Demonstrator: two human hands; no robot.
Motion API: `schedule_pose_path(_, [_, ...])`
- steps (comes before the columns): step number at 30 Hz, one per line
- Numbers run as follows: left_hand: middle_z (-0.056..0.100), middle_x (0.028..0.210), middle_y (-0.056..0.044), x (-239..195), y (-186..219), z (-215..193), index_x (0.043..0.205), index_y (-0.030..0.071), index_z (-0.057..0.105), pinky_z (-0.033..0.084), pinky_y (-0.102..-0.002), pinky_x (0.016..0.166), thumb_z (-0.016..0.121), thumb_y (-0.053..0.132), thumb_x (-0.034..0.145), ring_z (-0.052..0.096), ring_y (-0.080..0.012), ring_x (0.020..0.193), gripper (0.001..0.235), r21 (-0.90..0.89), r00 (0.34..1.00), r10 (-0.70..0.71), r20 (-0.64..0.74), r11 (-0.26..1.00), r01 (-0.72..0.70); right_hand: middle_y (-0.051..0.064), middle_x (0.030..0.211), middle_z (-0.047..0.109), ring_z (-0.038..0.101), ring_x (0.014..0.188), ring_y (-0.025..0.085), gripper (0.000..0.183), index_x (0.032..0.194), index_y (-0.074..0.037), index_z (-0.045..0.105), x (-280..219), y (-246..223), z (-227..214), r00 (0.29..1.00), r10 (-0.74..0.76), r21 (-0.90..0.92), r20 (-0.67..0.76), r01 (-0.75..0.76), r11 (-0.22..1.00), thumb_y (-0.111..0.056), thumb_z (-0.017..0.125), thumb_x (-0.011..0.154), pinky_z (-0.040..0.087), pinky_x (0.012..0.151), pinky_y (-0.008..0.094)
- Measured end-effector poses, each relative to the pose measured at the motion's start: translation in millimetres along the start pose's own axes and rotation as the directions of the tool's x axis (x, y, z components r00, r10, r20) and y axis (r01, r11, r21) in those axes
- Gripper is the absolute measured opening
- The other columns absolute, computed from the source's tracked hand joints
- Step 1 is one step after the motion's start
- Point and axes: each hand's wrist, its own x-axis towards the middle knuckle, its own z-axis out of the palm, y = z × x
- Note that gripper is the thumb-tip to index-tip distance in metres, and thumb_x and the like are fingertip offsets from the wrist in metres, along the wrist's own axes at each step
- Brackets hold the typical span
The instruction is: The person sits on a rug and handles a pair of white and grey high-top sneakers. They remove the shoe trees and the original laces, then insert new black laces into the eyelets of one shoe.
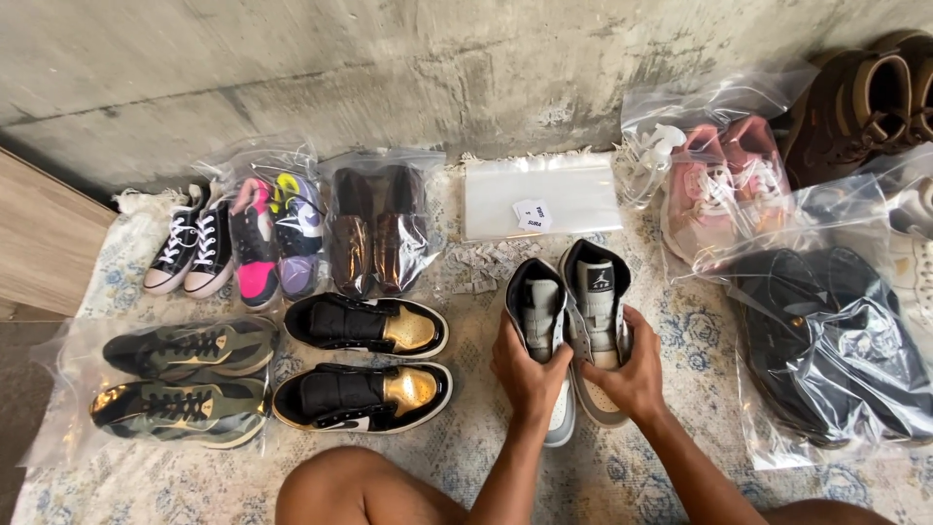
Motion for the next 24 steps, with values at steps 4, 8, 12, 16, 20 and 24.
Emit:
schedule_pose_path(4, [0.070,0.118,-0.015,14.5,23.9,-4.7,0.143,0.012,0.054,0.049,-0.057,0.078,0.077,0.031,0.052,0.067,-0.0431,0.100,0.096,-0.008,0.997,0.071,0.001,0.997,-0.071,0.037,0.133,0.047,0.047,0.131,0.054,0.110,0.154,0.002,0.037,-3.1,1.3,-4.2,0.999,-0.033,0.061,-0.033,0.035,0.997,0.005,0.090,0.058,0.033,0.115,0.067])
schedule_pose_path(8, [0.066,0.128,-0.014,15.3,13.0,4.1,0.147,0.012,0.049,0.047,-0.056,0.085,0.078,0.034,0.054,0.065,-0.0407,0.107,0.100,0.026,0.998,-0.002,0.067,1.000,0.001,0.032,0.136,0.048,0.046,0.134,0.049,0.114,0.156,-0.002,0.037,5.7,24.5,-0.8,0.995,-0.089,-0.006,-0.039,0.088,0.996,-0.002,0.092,0.056,0.034,0.116,0.063])
schedule_pose_path(12, [0.064,0.130,-0.016,15.8,9.6,4.5,0.147,0.010,0.047,0.047,-0.057,0.086,0.080,0.033,0.055,0.064,-0.0419,0.109,0.101,0.058,0.996,-0.014,0.083,0.998,0.010,0.029,0.136,0.047,0.046,0.133,0.048,0.116,0.156,-0.005,0.037,9.0,38.4,2.3,0.997,-0.075,-0.028,-0.025,0.075,0.997,-0.002,0.093,0.054,0.038,0.114,0.063])
schedule_pose_path(16, [0.064,0.131,-0.017,18.5,10.5,3.6,0.148,0.010,0.048,0.047,-0.058,0.085,0.081,0.034,0.054,0.064,-0.0432,0.108,0.102,0.055,0.997,-0.002,0.080,0.998,-0.002,0.027,0.137,0.048,0.046,0.133,0.046,0.116,0.157,-0.005,0.036,11.0,42.5,3.9,0.996,-0.080,-0.047,-0.027,0.079,0.996,-0.005,0.094,0.056,0.039,0.113,0.062])
schedule_pose_path(20, [0.060,0.133,-0.022,10.1,19.8,-6.4,0.151,0.005,0.042,0.045,-0.057,0.089,0.080,0.032,0.057,0.061,-0.0435,0.113,0.105,0.084,0.991,-0.017,0.130,0.996,0.006,0.026,0.142,0.045,0.043,0.136,0.047,0.114,0.158,-0.008,0.031,10.6,47.1,12.1,0.993,-0.115,-0.191,-0.028,0.108,0.976,-0.019,0.092,0.061,0.040,0.113,0.066])
schedule_pose_path(24, [0.056,0.135,-0.018,-4.5,5.5,1.8,0.152,0.005,0.037,0.046,-0.053,0.094,0.082,0.043,0.060,0.058,-0.0386,0.119,0.109,0.289,0.992,-0.079,0.097,0.956,0.048,0.035,0.137,0.048,0.047,0.132,0.053,0.118,0.161,-0.005,0.025,7.6,39.3,21.4,0.982,-0.176,-0.358,-0.069,0.141,0.923,-0.033,0.088,0.065,0.042,0.110,0.065])
